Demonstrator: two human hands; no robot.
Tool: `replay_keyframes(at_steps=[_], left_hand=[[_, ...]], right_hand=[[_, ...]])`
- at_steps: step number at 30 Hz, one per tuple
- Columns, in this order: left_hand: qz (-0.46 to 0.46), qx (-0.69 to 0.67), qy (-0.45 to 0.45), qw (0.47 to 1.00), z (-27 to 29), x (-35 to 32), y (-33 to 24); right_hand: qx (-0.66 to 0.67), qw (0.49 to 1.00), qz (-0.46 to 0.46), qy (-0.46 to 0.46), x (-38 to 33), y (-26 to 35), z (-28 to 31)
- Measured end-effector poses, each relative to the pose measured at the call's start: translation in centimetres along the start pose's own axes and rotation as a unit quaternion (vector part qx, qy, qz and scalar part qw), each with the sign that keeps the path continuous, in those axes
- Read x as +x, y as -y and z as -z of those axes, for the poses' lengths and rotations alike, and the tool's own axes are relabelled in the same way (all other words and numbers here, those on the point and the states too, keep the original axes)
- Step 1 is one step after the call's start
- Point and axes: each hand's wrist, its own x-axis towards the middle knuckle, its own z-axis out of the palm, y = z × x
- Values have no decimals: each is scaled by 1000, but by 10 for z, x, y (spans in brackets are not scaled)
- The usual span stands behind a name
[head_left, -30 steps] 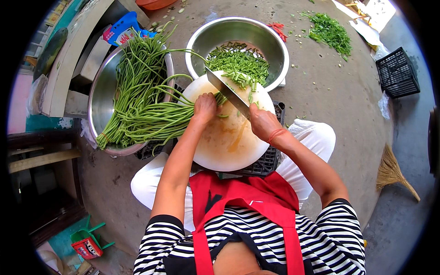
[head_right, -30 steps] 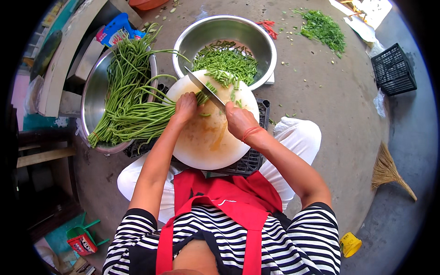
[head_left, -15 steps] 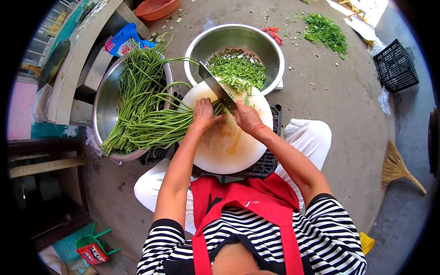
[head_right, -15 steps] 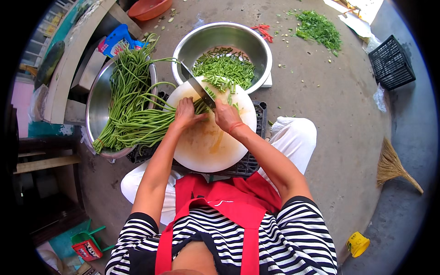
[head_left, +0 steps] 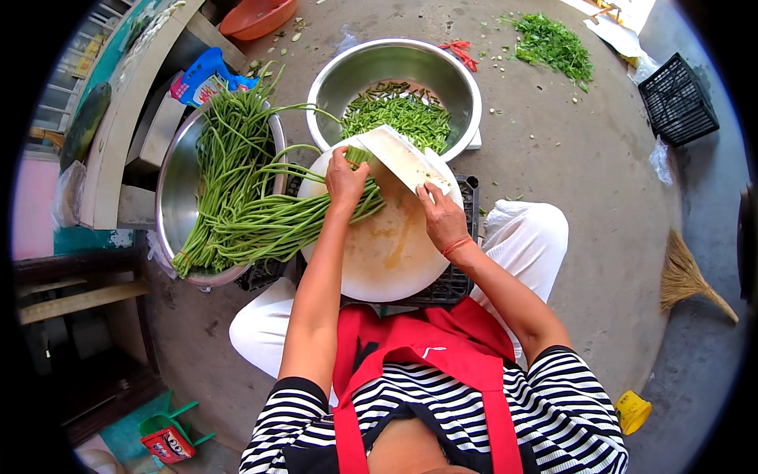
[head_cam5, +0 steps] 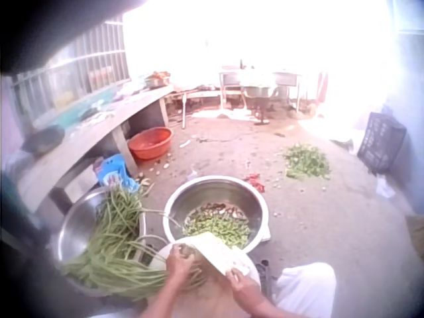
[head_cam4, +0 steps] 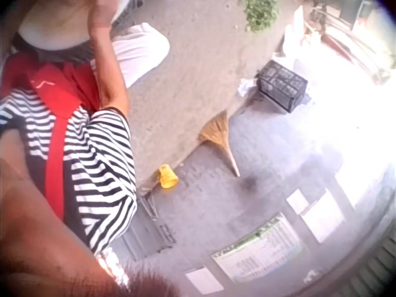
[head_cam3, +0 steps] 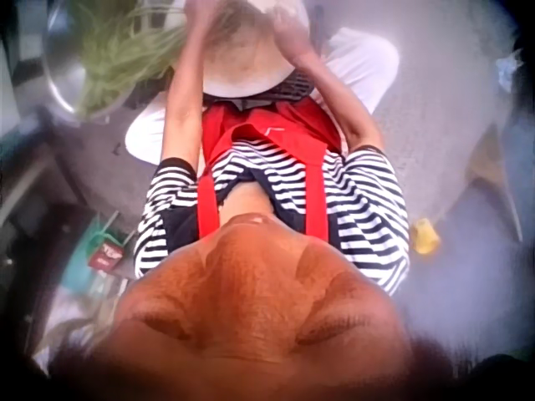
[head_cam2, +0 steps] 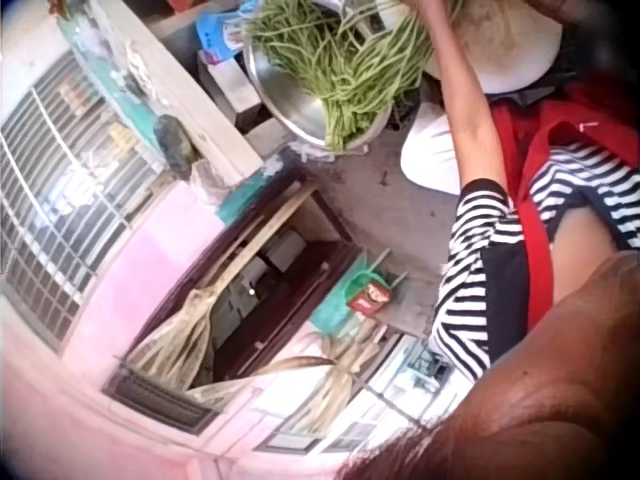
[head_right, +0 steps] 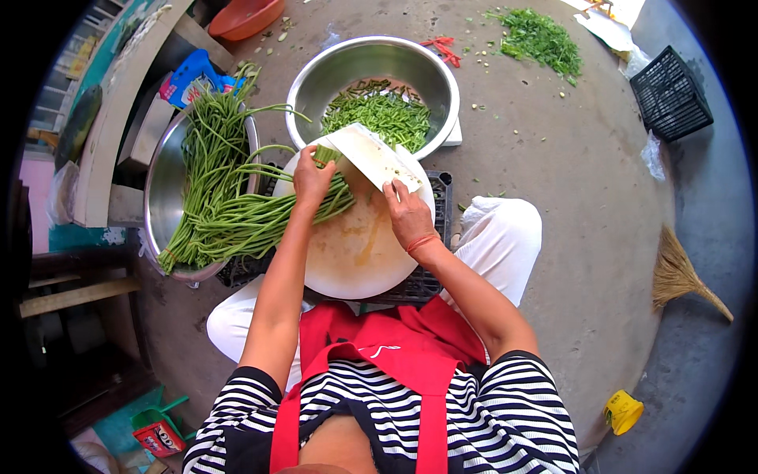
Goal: The person sits on the floor and uses a large cleaver to chop long beans on a white cutting board, transferring the chopped pieces into a metal bowl.
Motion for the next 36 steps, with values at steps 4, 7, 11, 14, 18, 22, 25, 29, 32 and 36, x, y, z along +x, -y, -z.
replay_keyframes(at_steps=[4,7,11,14,18,22,25,29,32,36], left_hand=[[73,-193,-38,978,39,-9,-3],[211,-524,83,821,56,-24,-11],[291,-674,166,658,62,-49,-23],[293,-703,203,616,59,-64,-29],[297,-704,194,615,51,-75,-45],[266,-690,232,631,59,-67,-42],[262,-642,243,678,65,-57,-47],[265,-563,208,754,52,-43,-68],[304,-598,142,728,27,-23,-60],[365,-652,114,655,-10,32,-43]], right_hand=[[22,998,53,-4,-17,5,-25],[30,997,52,40,-16,13,-17],[274,961,16,-21,29,38,25],[412,909,10,-66,58,61,55],[379,916,62,-117,71,53,57],[382,916,103,-66,83,44,65],[434,886,160,33,96,30,66],[423,878,220,52,110,19,58],[347,912,216,-41,120,20,46],[313,930,153,-114,138,3,24]])
